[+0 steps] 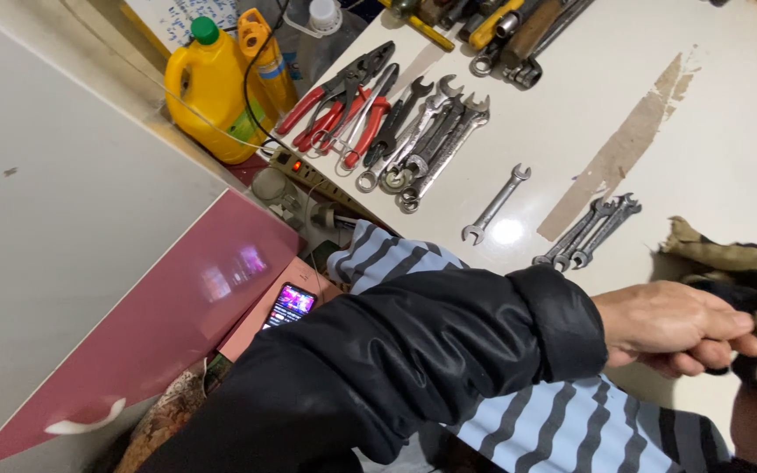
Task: The person wipes a series of open-end and combination wrenches one by one using a camouflage-patterned cloth, then places them back onto a workspace alongside other tools and a tool bag.
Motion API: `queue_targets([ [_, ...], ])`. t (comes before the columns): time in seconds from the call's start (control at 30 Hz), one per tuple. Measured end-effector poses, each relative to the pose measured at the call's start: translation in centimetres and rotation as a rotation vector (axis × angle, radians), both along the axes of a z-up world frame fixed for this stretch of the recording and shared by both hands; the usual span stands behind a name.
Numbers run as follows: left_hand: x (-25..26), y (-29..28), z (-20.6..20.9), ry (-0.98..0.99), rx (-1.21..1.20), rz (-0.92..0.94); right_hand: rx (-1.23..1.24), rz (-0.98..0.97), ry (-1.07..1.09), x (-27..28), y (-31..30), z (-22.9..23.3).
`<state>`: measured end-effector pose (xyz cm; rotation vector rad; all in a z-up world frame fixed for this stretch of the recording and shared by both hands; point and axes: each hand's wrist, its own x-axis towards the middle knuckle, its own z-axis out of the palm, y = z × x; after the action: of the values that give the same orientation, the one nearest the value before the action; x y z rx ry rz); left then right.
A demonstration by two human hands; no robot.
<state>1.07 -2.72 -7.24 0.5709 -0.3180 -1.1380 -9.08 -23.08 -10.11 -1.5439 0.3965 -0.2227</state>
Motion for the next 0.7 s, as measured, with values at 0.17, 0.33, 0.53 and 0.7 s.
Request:
queue_targets([
  [0.17,-0.4,1.6,0.6,-0.001,0.026,-0.017,-0.187,-0.095,-0.060,0.8,6.6,7.3],
  [0.33,-0.6,3.6,4.0,-0.010,0.060,-0.074,-0.282,-0.301,-0.151,1.2,8.8,10.8],
  [0.53,0.0,5.5,6.9,-0.001,0.188,-0.012,0.193,-0.403,-0.335,1.3,8.5,11.5],
  [0.7,-0.5,4.2,5.5,-0.034,0.248,0.052,-0.396,-0.257,-0.221,2.4,11.0,10.5],
])
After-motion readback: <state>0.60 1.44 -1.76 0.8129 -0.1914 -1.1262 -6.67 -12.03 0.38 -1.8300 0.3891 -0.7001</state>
